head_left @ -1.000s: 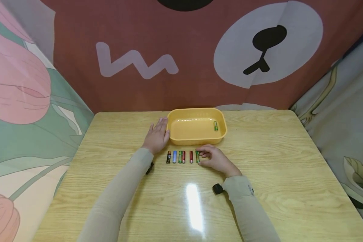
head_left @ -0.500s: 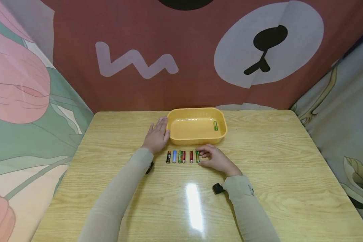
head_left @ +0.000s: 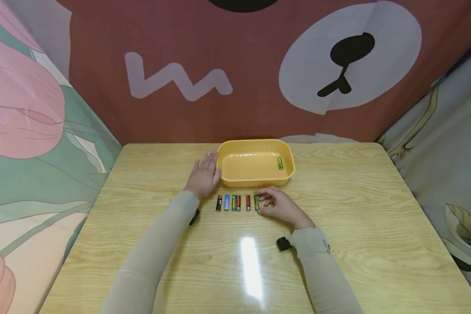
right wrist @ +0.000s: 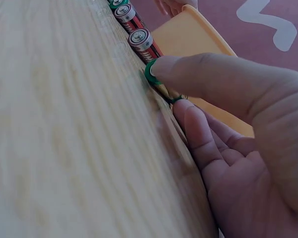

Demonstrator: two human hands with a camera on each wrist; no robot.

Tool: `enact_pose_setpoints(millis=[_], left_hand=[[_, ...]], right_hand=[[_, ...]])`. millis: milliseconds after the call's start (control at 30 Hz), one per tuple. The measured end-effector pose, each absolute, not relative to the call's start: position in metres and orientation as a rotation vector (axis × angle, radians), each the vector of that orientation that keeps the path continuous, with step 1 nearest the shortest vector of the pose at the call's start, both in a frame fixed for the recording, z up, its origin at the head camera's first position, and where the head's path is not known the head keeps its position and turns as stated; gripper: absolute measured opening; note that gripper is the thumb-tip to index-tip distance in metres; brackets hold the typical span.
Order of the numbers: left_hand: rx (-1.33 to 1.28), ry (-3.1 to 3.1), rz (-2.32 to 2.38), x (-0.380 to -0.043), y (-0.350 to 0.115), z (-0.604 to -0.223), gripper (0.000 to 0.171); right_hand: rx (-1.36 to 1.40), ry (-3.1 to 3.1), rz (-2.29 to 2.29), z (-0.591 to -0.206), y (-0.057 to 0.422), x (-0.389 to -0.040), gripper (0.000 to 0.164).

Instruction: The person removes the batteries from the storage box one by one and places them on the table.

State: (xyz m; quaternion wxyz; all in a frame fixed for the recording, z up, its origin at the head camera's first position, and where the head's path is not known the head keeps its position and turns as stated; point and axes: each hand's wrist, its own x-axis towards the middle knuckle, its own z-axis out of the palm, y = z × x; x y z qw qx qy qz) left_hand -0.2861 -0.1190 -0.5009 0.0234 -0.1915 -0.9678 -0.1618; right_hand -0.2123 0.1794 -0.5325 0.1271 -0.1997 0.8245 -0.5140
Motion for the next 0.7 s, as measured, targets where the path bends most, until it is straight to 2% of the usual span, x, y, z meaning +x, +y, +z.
enact_pose_setpoints(millis=[167,333,700], left_hand=[[-0.594,-2.995,-0.494,-0.287,-0.119,-0.501,0.063],[-0.598,-2.993,-0.502,-0.288,-0.119,-0.501,0.063],[-0.601,-3.004,-0.491,-0.287,-0.119,-0.500,0.063]], right_hand=[[-0.546,2.377,-1.539,-0.531,0.180,-0.212,0.059],[-0.528,2.386,-1.622,-0.530,0.181,-0.211,0.051],[-0.504,2.473,-1.676,-0.478,0.175,-0.191,0.029]])
